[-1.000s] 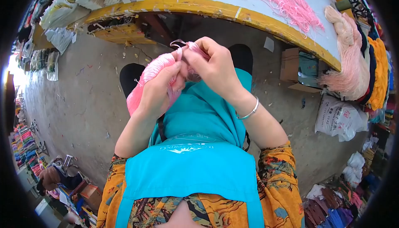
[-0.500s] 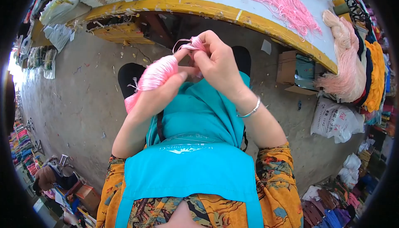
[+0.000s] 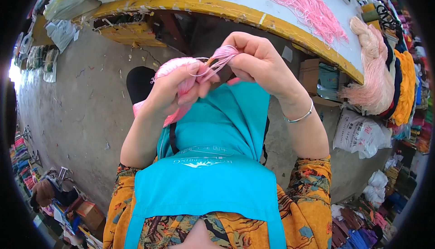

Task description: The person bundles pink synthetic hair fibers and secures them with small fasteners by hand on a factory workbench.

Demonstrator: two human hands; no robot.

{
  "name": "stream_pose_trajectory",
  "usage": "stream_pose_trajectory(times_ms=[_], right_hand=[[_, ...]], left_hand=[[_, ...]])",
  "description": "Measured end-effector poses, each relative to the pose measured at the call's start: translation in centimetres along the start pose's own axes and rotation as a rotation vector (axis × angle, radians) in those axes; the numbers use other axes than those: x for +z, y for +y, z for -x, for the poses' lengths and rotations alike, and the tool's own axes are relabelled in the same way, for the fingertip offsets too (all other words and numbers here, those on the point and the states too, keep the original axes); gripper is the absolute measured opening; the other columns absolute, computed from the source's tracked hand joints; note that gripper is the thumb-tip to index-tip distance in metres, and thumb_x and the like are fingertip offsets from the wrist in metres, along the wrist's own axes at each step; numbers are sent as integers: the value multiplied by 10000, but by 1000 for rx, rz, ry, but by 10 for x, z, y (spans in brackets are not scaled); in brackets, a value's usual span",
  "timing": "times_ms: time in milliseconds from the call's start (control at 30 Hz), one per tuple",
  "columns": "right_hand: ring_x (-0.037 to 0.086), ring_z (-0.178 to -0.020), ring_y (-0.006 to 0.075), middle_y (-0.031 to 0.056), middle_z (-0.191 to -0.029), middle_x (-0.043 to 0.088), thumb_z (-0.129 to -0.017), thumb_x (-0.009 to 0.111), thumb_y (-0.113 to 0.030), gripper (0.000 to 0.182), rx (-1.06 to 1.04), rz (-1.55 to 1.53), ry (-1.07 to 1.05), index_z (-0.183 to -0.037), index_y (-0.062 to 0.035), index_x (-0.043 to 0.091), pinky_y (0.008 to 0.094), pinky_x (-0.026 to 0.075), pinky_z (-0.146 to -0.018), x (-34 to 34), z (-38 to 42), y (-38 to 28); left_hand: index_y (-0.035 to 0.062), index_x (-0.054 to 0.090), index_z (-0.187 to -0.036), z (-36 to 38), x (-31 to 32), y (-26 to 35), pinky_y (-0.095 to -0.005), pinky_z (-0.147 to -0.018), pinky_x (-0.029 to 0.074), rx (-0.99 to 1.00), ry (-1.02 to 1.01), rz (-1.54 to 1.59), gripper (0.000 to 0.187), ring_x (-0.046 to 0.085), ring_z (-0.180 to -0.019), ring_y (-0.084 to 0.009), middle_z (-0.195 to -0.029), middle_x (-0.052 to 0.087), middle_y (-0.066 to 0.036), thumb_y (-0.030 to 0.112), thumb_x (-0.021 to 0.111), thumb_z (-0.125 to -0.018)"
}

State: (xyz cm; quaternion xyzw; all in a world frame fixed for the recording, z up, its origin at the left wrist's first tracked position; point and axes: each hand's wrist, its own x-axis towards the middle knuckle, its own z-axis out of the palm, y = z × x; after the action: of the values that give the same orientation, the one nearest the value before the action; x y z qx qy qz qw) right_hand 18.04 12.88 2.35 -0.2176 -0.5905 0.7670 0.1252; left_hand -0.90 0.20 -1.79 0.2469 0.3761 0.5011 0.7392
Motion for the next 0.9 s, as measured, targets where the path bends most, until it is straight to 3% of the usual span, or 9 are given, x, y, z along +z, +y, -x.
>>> stream_pose_trajectory(times_ms=[167,267,400,533,600,633,700,800,900], right_hand=[[558,-575,81,20,-659,573,-878,458,-93,157,32,145,80,-957,0,557,213,427,-504,3,1,13],[564,-600,79,20,-675,578,-897,461,-147,221,55,-73,90,-1021,2,566,218,433,-505,8,-4,19],[443,-585,33,-23,-665,521,-912,524,-204,239,122,125,55,-909,2,644,183,360,-533,15,-9,17],[447,-594,30,-24,-674,532,-907,534,-164,207,112,145,4,-889,6,651,186,362,-539,9,-9,26],[480,-618,29,-16,-704,570,-902,548,-134,177,84,66,-4,-877,5,655,182,385,-552,5,-9,29],[480,-618,29,-16,-704,570,-902,548,-134,177,83,64,-3,-877,5,655,182,385,-552,7,-8,28],[522,-648,35,1,-741,609,-896,563,-103,147,31,51,27,-882,12,654,188,425,-579,12,-6,25],[555,-672,46,10,-764,628,-889,578,-82,125,-10,62,71,-884,20,652,201,456,-589,12,-5,31],[558,-672,54,12,-764,623,-889,585,-78,127,-41,65,84,-888,33,645,207,459,-582,11,-3,31]], left_hand=[[-8,603,-908,8,7,11,-182,-406,258,54,30,-95,273,320,-441,-24,-565,432,38,220,476,-990],[2,601,-916,7,9,7,-178,-416,242,137,106,-154,195,314,-451,-14,-571,429,55,164,509,-975],[73,610,-864,10,5,10,-181,-444,216,137,133,-289,204,326,-518,8,-592,409,87,221,534,-982],[72,604,-849,11,-3,13,-179,-451,197,141,180,-250,163,319,-529,15,-603,404,93,175,547,-961],[37,623,-875,9,-7,14,-173,-475,316,135,175,-245,138,437,-558,-4,-643,508,55,145,570,-942],[37,623,-875,9,-3,15,-173,-475,316,134,175,-247,138,437,-558,-4,-643,508,55,145,570,-942],[-8,637,-912,7,11,18,-208,-590,470,183,253,-533,113,580,-663,-61,-739,621,-17,98,600,-915],[-41,645,-940,5,4,21,-265,-721,535,134,180,-548,116,651,-792,-122,-828,671,-73,61,626,-888],[-42,630,-980,2,4,21,-265,-717,540,64,218,-407,132,649,-805,-121,-870,665,-78,54,625,-889]])
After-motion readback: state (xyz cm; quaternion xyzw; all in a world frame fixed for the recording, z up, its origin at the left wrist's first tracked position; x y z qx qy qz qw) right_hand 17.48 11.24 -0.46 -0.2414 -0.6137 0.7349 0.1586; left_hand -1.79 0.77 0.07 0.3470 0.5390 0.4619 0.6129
